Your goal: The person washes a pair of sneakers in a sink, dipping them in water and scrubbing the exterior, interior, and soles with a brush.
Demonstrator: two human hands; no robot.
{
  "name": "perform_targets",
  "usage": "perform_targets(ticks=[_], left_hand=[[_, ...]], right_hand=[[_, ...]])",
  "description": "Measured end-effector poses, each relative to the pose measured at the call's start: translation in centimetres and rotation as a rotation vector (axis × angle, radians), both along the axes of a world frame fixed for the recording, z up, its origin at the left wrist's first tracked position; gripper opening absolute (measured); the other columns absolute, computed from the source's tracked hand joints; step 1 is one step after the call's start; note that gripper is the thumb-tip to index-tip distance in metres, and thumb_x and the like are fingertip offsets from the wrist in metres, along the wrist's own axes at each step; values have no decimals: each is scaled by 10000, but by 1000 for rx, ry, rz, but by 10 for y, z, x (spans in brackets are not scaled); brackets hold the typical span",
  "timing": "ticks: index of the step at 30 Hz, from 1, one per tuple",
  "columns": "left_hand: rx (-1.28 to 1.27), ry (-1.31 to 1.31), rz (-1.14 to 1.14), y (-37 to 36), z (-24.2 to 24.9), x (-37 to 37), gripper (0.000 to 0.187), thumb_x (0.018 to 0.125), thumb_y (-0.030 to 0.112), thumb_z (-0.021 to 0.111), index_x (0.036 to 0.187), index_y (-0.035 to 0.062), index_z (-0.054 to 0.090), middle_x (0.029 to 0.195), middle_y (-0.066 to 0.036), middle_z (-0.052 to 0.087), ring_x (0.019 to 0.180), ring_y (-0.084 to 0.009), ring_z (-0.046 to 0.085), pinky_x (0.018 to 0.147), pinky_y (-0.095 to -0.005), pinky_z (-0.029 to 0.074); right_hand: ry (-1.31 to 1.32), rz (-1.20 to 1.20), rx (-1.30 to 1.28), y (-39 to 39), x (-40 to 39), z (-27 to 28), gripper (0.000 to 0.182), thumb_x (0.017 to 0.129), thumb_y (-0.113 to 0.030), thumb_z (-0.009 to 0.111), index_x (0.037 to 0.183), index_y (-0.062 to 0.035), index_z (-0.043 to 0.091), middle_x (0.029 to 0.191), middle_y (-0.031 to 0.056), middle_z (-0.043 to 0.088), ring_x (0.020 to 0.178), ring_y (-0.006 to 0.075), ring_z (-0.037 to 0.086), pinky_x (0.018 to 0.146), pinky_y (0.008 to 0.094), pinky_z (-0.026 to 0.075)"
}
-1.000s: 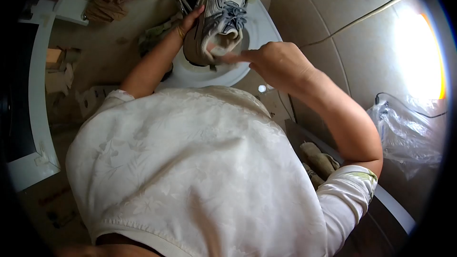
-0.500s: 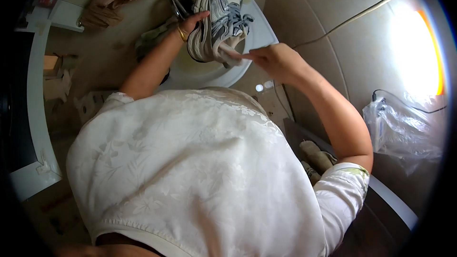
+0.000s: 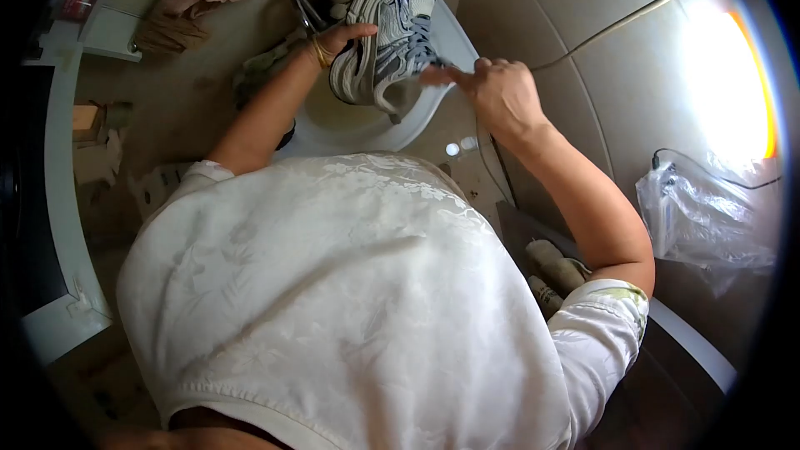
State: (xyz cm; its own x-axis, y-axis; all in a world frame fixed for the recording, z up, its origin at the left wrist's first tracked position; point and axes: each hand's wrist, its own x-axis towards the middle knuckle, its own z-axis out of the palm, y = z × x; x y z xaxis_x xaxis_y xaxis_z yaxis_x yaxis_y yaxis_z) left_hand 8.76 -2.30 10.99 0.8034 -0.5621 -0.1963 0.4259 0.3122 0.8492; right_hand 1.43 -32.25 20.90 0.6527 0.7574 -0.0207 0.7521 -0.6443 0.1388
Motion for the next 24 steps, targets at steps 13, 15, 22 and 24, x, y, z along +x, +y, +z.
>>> perform_targets(ticks=[13,15,22,24], left_hand=[[357,-491,84,-6,10,0,487,736,151,679,1172,19,508,1076,-58,581,965,-157,539,873,-294,427],[346,-631,60,-13,27,-2,458,746,134,665,1162,17,513,1079,-51,573,970,-148,528,875,-292,425],[361,-458,49,-16,23,6,483,731,135,676,1166,17,503,1057,-59,576,941,-151,539,812,-287,451],[231,-349,-25,-11,11,20,462,741,108,660,1168,25,504,1040,-58,582,913,-145,552,787,-274,462]], right_hand=[[1631,-658,876,-21,-22,-46,391,908,-273,495,1250,-85,472,619,-10,429,558,69,411,414,230,305],[1938,-872,995,-22,-24,-47,410,902,-293,505,1256,-90,469,605,-33,366,519,41,315,396,193,196],[98,-209,156,-28,-29,-68,440,832,-121,479,1265,-198,474,659,44,522,572,195,529,550,331,438],[-140,-193,23,-26,-24,-51,525,777,-59,451,1272,-232,461,723,83,555,655,249,582,590,349,461]])
